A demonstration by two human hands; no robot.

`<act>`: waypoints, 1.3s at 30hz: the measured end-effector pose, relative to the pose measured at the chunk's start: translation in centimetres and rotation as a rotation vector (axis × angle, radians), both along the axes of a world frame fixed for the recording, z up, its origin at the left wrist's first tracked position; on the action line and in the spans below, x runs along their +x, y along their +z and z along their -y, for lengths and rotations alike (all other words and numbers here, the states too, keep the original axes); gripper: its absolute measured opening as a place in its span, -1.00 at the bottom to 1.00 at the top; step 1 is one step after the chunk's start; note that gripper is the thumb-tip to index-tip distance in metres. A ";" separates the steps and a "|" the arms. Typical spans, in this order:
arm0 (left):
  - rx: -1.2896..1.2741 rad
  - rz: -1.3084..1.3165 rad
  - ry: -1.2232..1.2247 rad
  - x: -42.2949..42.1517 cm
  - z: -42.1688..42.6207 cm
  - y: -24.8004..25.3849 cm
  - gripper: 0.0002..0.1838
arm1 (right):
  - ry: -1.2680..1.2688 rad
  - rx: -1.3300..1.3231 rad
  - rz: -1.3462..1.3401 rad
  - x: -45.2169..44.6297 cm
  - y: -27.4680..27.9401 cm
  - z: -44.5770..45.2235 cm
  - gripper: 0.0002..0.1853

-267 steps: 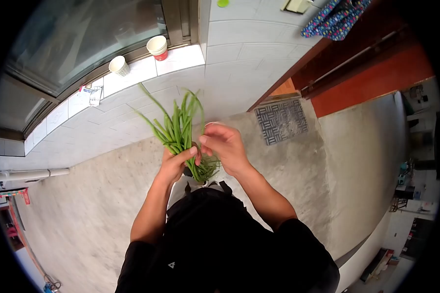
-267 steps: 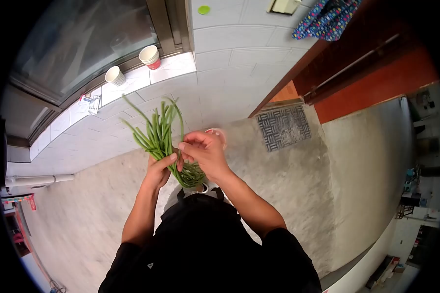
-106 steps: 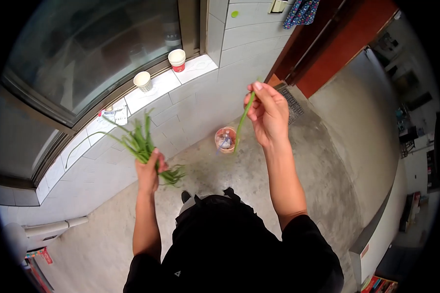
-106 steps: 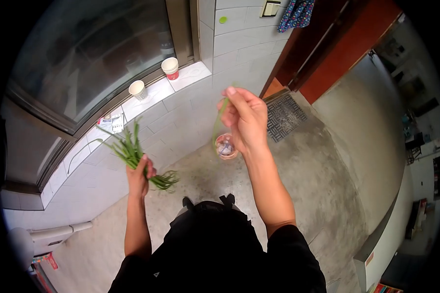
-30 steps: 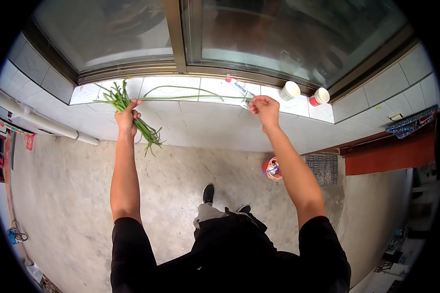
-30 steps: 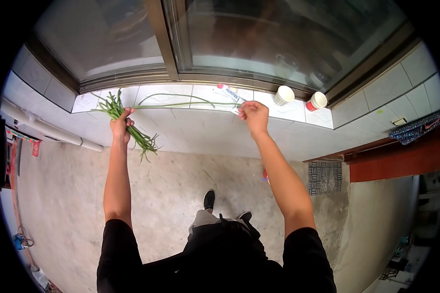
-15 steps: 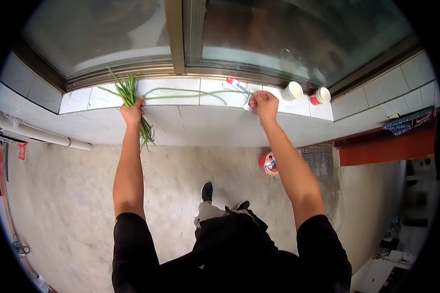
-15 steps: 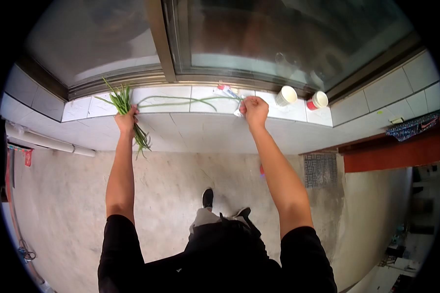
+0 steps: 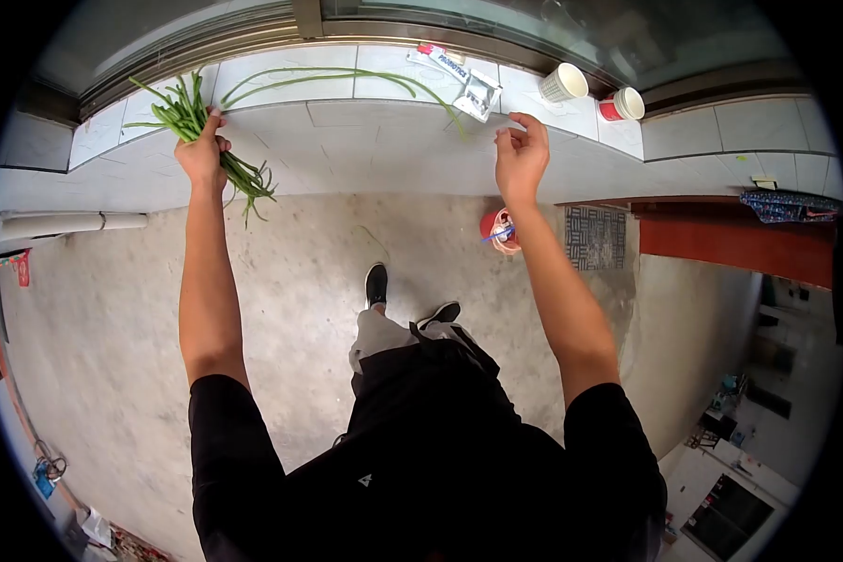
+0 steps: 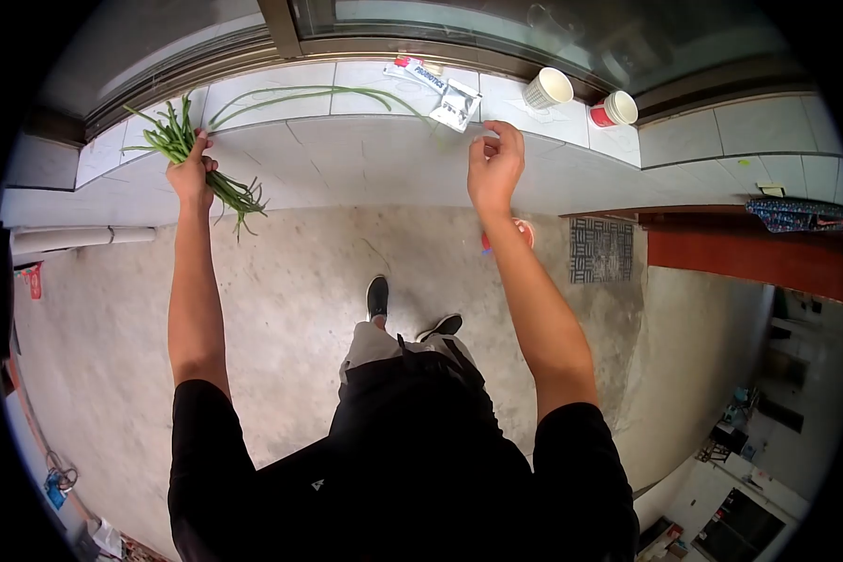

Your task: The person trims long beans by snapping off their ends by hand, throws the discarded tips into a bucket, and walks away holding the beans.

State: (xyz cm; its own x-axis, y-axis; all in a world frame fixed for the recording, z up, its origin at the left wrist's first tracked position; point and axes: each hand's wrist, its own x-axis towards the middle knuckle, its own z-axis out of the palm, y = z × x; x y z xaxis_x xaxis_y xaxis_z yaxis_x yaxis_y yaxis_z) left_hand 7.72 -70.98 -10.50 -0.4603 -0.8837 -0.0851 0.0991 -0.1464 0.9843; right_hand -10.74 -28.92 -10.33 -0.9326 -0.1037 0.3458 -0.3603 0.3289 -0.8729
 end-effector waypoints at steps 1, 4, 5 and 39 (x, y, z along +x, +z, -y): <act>0.008 -0.026 0.002 0.2 0.0 0.0 -0.80 | -0.016 0.012 -0.018 0.0 -0.2 -0.4 -0.79; 0.009 -0.050 0.022 0.6 -1.2 0.8 -0.85 | 0.010 -0.053 -0.102 1.1 -0.1 -1.6 -0.82; -0.006 -0.053 0.063 0.9 -1.7 1.2 -0.86 | 0.008 -0.055 -0.101 1.7 0.0 -2.2 -0.82; 0.700 0.437 0.138 22.9 -38.2 -49.4 -0.72 | 0.763 0.952 0.781 29.0 -76.1 -12.2 -0.68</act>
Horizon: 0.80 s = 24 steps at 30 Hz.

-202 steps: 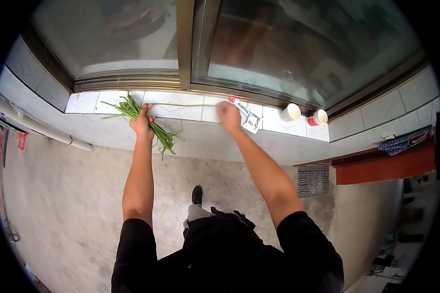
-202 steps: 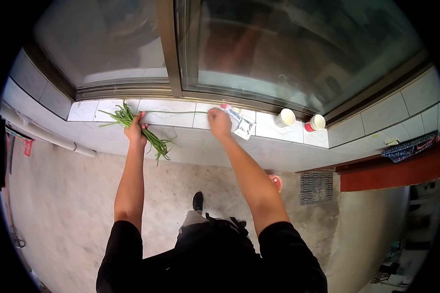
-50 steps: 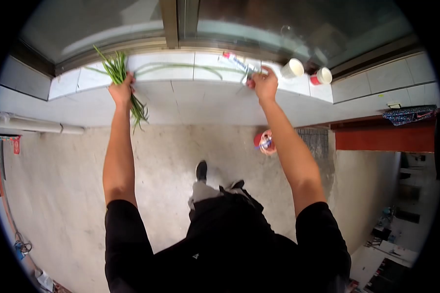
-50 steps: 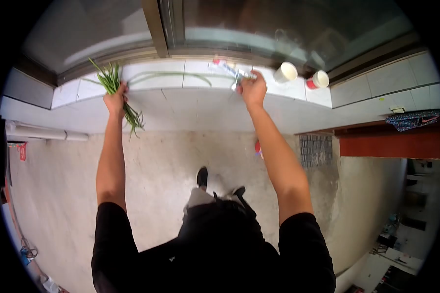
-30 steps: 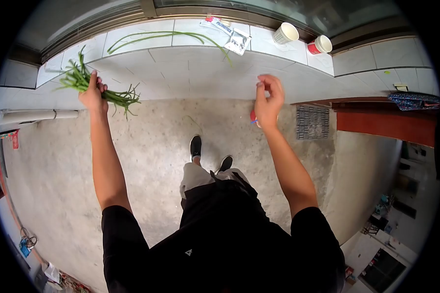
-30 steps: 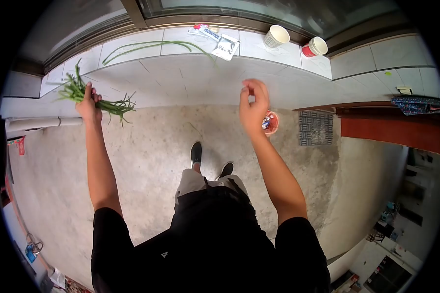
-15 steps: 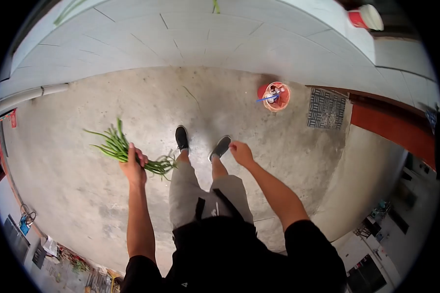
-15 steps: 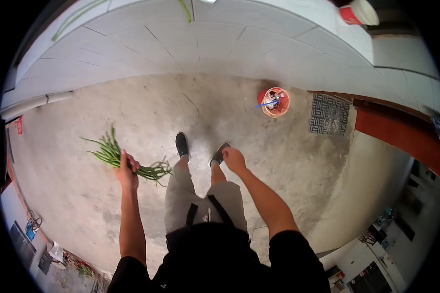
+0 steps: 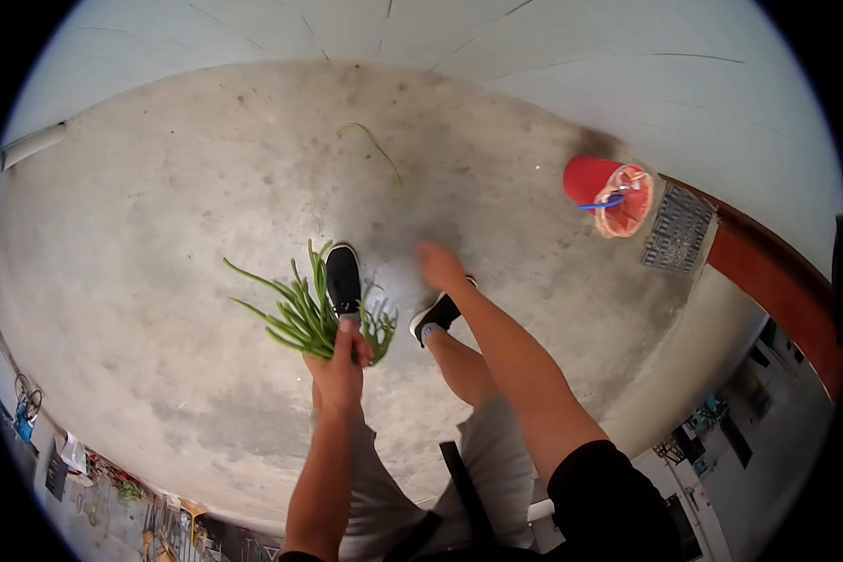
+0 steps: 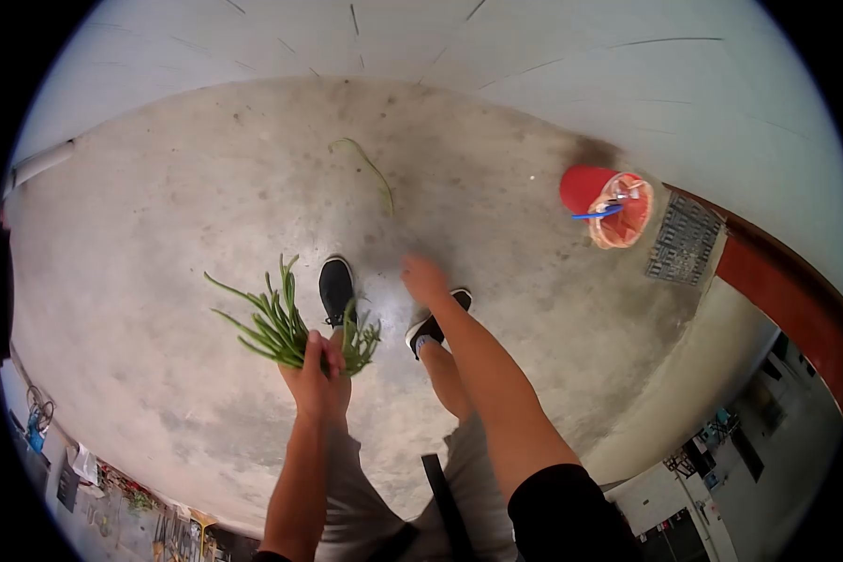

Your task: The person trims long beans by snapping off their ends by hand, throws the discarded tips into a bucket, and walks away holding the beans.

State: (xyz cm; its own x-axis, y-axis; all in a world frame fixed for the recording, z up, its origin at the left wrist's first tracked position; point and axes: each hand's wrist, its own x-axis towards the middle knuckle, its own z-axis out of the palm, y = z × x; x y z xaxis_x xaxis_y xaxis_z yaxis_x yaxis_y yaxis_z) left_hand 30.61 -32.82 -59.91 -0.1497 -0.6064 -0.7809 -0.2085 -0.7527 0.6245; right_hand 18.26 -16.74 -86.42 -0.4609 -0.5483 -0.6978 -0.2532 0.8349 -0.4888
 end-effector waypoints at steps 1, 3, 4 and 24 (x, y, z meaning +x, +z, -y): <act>0.022 -0.001 0.008 0.8 0.0 -0.9 -0.73 | -0.001 0.007 0.008 0.6 -2.2 1.5 -0.68; 0.069 0.008 0.043 1.3 -0.1 -2.5 -0.74 | 0.039 -0.068 -0.064 0.7 -6.7 3.6 -0.53; 0.109 0.003 0.078 0.9 -0.1 -3.0 -0.75 | 0.041 -0.056 -0.058 0.1 -8.6 4.7 -0.53; 0.115 0.038 -0.103 1.4 -3.7 -3.9 -0.74 | -0.504 -0.290 -0.033 -1.3 -2.0 2.9 -0.86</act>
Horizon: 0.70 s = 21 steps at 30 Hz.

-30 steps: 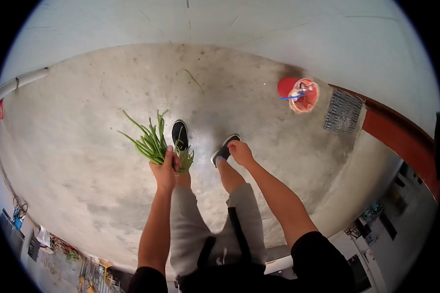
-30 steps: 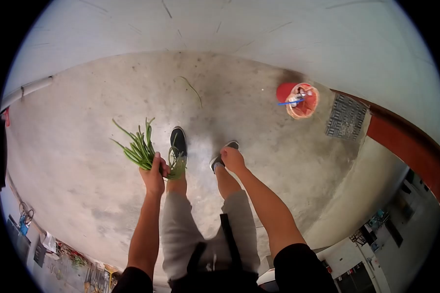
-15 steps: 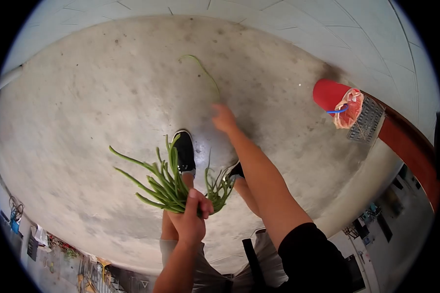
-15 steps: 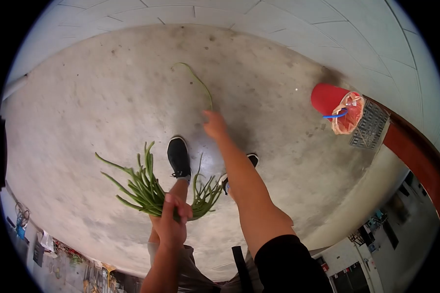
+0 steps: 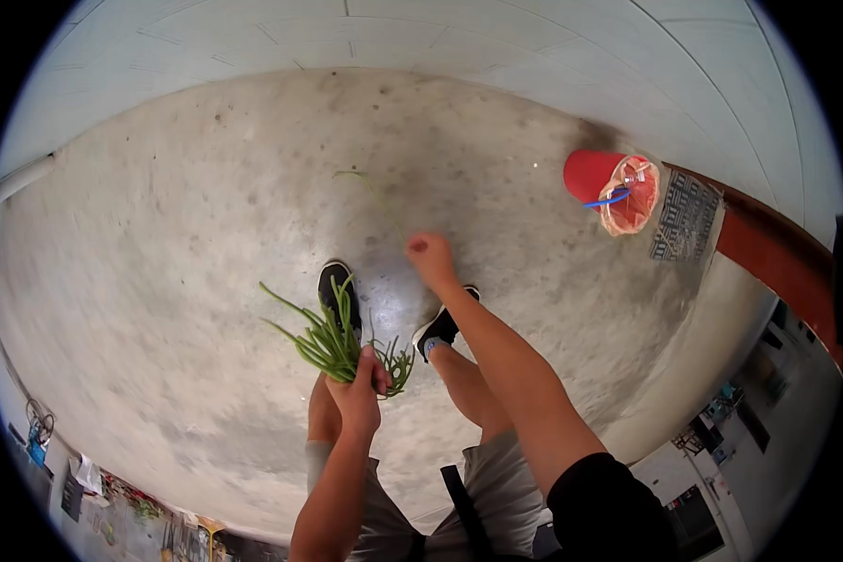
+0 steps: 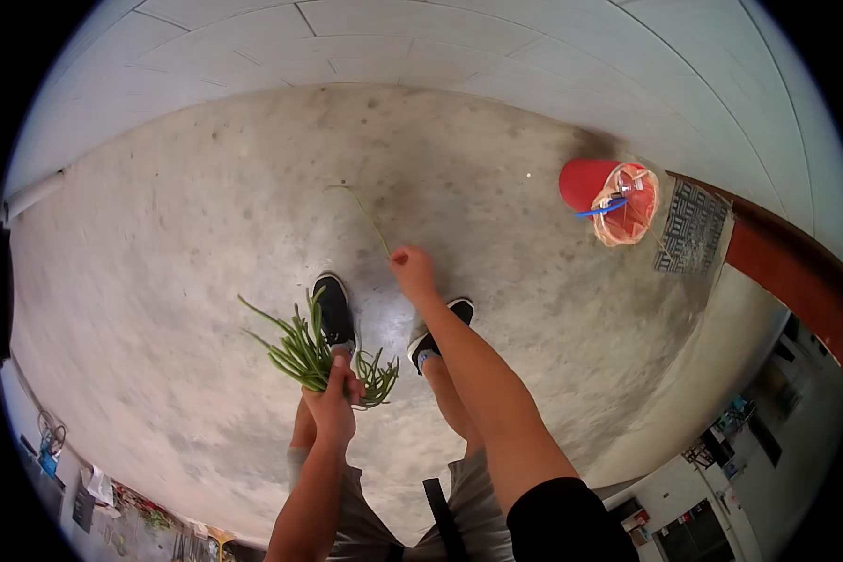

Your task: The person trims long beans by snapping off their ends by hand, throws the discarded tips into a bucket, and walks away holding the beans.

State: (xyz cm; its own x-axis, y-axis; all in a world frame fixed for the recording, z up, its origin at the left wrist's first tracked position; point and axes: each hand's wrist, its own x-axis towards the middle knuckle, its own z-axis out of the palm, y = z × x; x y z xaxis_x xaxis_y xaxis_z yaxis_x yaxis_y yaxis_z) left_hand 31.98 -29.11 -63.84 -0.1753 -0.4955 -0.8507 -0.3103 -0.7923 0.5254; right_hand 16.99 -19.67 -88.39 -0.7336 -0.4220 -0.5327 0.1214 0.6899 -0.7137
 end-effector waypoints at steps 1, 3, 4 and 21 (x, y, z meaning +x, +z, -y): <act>0.012 -0.002 -0.020 0.4 -0.4 0.1 -0.75 | -0.009 0.001 0.003 0.2 1.2 -0.3 -0.86; 0.013 0.010 -0.070 1.9 -1.1 0.0 -0.77 | -0.150 -0.018 0.114 0.5 4.9 -1.0 -0.89; 0.007 0.010 -0.113 2.5 -1.1 0.1 -0.80 | -0.150 -0.018 0.116 0.4 7.1 -1.4 -0.89; -0.278 -0.399 -0.822 -7.4 -5.3 32.6 -0.76 | -0.454 -0.559 0.269 -0.2 58.3 -11.1 -0.90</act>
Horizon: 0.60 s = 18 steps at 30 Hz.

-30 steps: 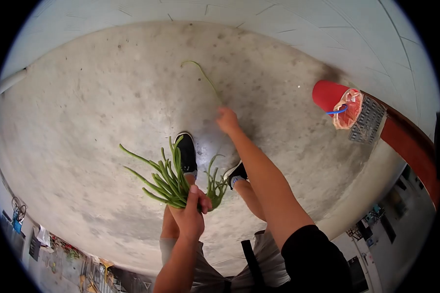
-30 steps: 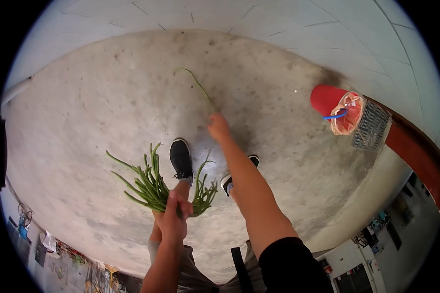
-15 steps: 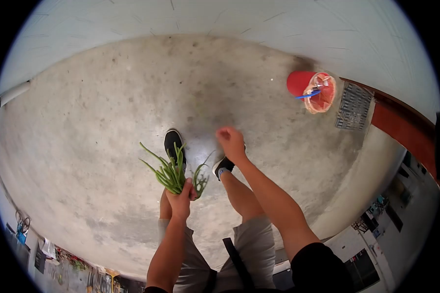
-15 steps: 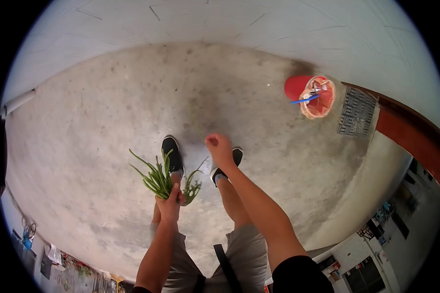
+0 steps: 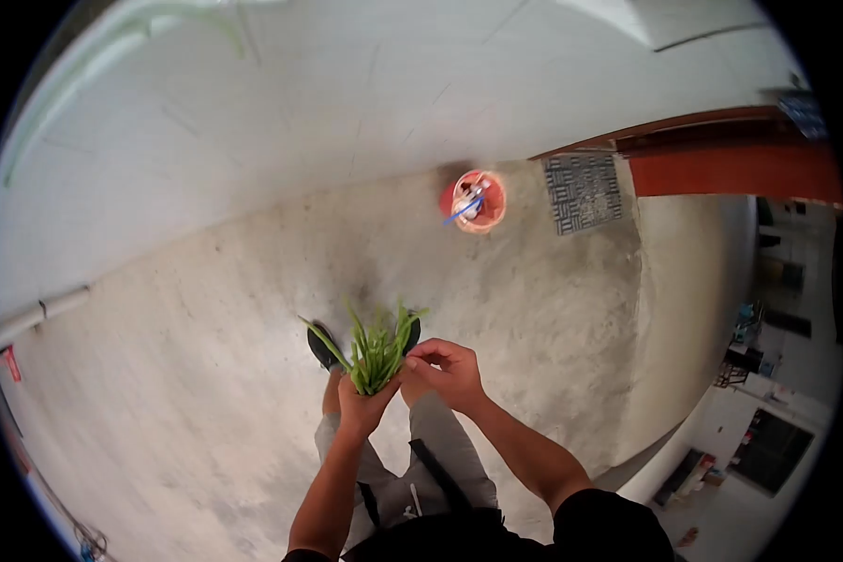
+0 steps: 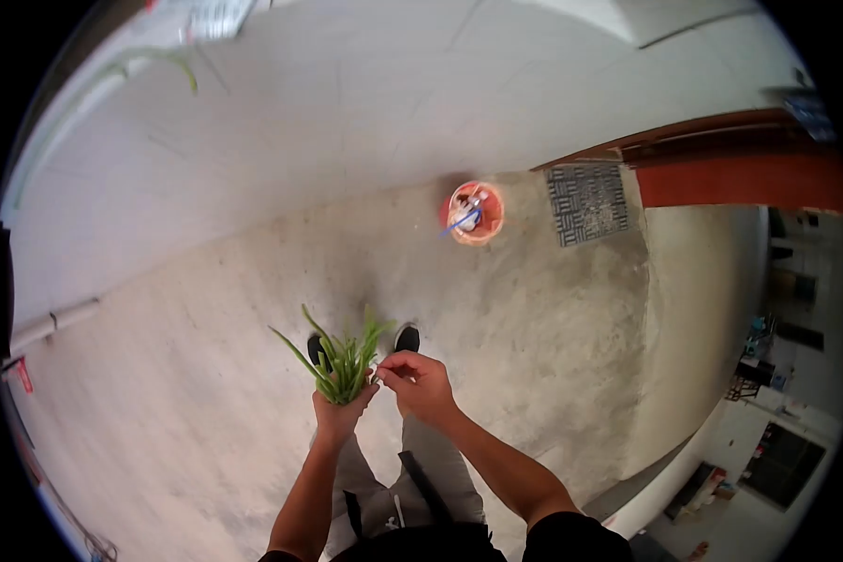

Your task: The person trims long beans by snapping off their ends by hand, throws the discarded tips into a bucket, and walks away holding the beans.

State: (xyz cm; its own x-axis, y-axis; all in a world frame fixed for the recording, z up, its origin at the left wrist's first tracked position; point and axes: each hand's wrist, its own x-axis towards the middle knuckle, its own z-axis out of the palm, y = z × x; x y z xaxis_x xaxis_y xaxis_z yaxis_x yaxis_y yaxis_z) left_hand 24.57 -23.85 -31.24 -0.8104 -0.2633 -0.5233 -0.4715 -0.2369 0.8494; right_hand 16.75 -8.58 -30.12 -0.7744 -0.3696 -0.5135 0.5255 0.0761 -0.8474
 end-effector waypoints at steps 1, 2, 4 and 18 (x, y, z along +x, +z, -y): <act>0.018 0.008 -0.003 -0.9 -0.3 2.1 -0.76 | -0.015 -0.038 -0.018 -0.5 2.2 -0.6 -0.91; 0.037 0.025 -0.008 -1.5 -0.6 4.3 -0.76 | -0.031 -0.075 -0.028 -0.5 4.4 -1.2 -0.91; -0.048 0.011 -0.118 -3.0 -1.1 8.6 -0.80 | -0.056 -0.098 -0.144 -0.8 8.1 -2.1 -0.91; 0.133 -0.495 0.236 -8.6 -3.5 31.2 -0.83 | 0.094 -0.126 -0.217 -1.4 25.7 -14.5 -0.76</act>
